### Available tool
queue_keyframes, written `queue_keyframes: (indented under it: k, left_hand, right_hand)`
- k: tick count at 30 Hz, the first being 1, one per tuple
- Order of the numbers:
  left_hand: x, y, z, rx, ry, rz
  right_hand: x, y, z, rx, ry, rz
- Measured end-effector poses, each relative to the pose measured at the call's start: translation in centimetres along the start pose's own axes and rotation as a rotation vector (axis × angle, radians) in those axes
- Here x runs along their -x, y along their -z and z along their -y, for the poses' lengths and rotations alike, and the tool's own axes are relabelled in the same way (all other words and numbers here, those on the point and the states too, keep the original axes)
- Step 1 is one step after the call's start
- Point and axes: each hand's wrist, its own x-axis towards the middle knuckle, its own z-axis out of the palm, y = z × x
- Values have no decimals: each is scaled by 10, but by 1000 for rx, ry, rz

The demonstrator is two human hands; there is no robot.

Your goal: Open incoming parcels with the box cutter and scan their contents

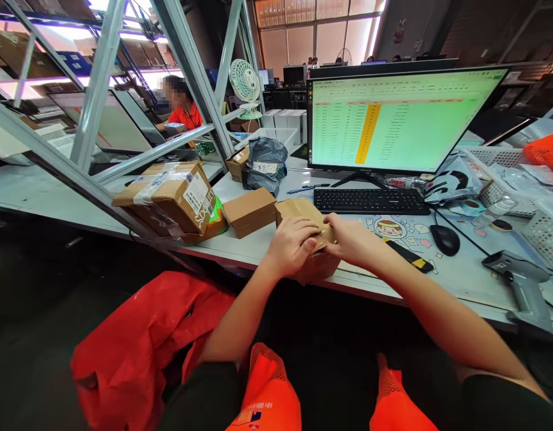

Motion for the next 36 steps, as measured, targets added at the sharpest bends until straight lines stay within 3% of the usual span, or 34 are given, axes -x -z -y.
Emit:
queue_keyframes:
  k: [3, 6, 9, 13, 15, 17, 21, 24, 26, 28, 32, 36]
  left_hand:
    - [-18, 11, 9, -63, -18, 156]
    - [-22, 6, 10, -110, -30, 133]
    - [-18, 1, 10, -133, -69, -33]
    - [-7, -2, 8, -154, -191, -378]
    - [-1, 0, 3, -167, -151, -440]
    - [5, 10, -5, -171, -38, -350]
    - [5, 43, -21, -177, 186, 127]
    - [2, 54, -24, -285, 228, 330]
    - [8, 52, -20, -299, 198, 368]
    - [21, 47, -13, -238, 163, 370]
    - [48, 39, 5, -67, 155, 266]
    - [46, 43, 10, -14, 207, 230]
  right_hand:
    - [-4, 11, 1, 192, 81, 152]
    - [-4, 11, 2, 265, 156, 211]
    - [-7, 14, -1, 237, 125, 237]
    - [-19, 29, -11, 100, -92, 314]
    - [-26, 36, -12, 92, -170, 350]
    - [-32, 40, -6, 157, -195, 413]
    - [-39, 40, 14, 255, -88, 499]
    - [-40, 38, 14, 266, -60, 470]
    - [-39, 40, 3, 189, -82, 436]
    - [-35, 43, -15, -36, -122, 441]
    - [-25, 41, -55, -562, -109, 594]
    - [-19, 23, -88, -753, -163, 612]
